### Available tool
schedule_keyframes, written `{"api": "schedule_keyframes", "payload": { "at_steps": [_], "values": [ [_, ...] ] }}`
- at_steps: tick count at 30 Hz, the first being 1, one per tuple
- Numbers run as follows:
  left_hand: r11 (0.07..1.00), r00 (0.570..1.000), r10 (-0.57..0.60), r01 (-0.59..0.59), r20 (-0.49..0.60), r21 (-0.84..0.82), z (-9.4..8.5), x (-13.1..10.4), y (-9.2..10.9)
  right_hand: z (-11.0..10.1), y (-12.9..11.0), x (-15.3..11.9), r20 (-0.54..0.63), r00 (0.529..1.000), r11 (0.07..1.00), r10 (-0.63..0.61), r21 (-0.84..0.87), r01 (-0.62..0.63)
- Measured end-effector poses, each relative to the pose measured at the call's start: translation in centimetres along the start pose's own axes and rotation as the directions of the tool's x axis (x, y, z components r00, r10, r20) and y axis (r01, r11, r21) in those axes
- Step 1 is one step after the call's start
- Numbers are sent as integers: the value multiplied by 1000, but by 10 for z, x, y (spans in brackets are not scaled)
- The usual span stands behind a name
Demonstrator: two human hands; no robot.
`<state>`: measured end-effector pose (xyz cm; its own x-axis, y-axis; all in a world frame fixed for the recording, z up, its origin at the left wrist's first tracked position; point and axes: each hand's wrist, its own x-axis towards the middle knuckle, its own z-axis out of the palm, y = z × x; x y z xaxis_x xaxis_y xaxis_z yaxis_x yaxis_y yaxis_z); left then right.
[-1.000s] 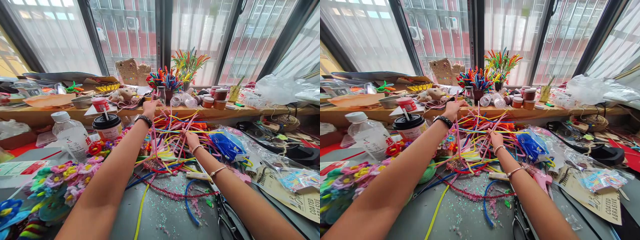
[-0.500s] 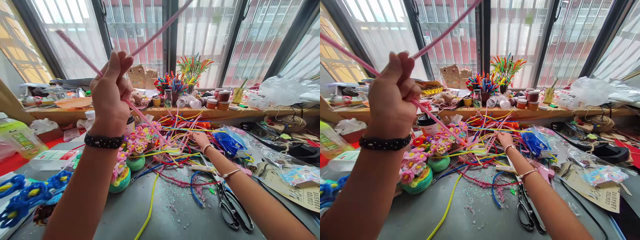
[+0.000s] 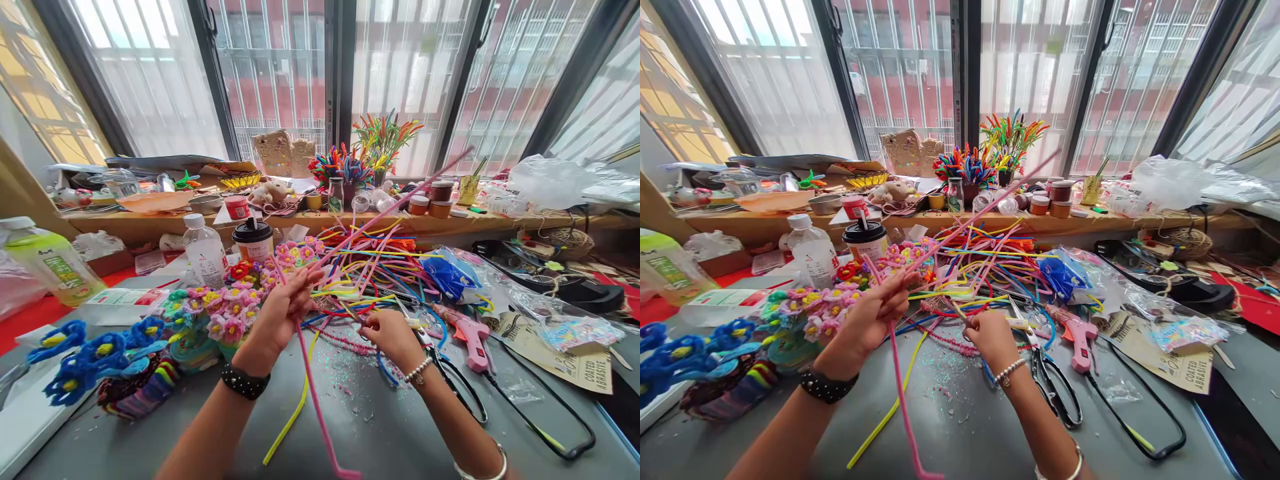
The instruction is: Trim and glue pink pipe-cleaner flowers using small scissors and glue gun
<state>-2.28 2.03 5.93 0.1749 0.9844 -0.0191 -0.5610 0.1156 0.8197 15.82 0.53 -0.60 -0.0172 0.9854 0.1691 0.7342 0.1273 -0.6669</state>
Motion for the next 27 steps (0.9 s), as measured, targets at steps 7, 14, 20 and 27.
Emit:
{"api": "schedule_keyframes", "payload": {
  "at_steps": [7,14,20,27],
  "values": [
    [952,956,-268,243,122,189,-23,6,-48,-6,-4,-12,44,998,808,-35,589,2],
    [921,955,-263,205,139,333,-25,4,-53,-15,12,-13,-40,954,326,296,943,-61],
    [937,979,-164,116,124,329,-26,5,-56,-11,6,-15,45,968,364,245,922,-135],
    [895,966,-235,173,105,411,-17,-4,-61,2,-7,-23,-46,988,359,149,933,-11]
  ]
}}
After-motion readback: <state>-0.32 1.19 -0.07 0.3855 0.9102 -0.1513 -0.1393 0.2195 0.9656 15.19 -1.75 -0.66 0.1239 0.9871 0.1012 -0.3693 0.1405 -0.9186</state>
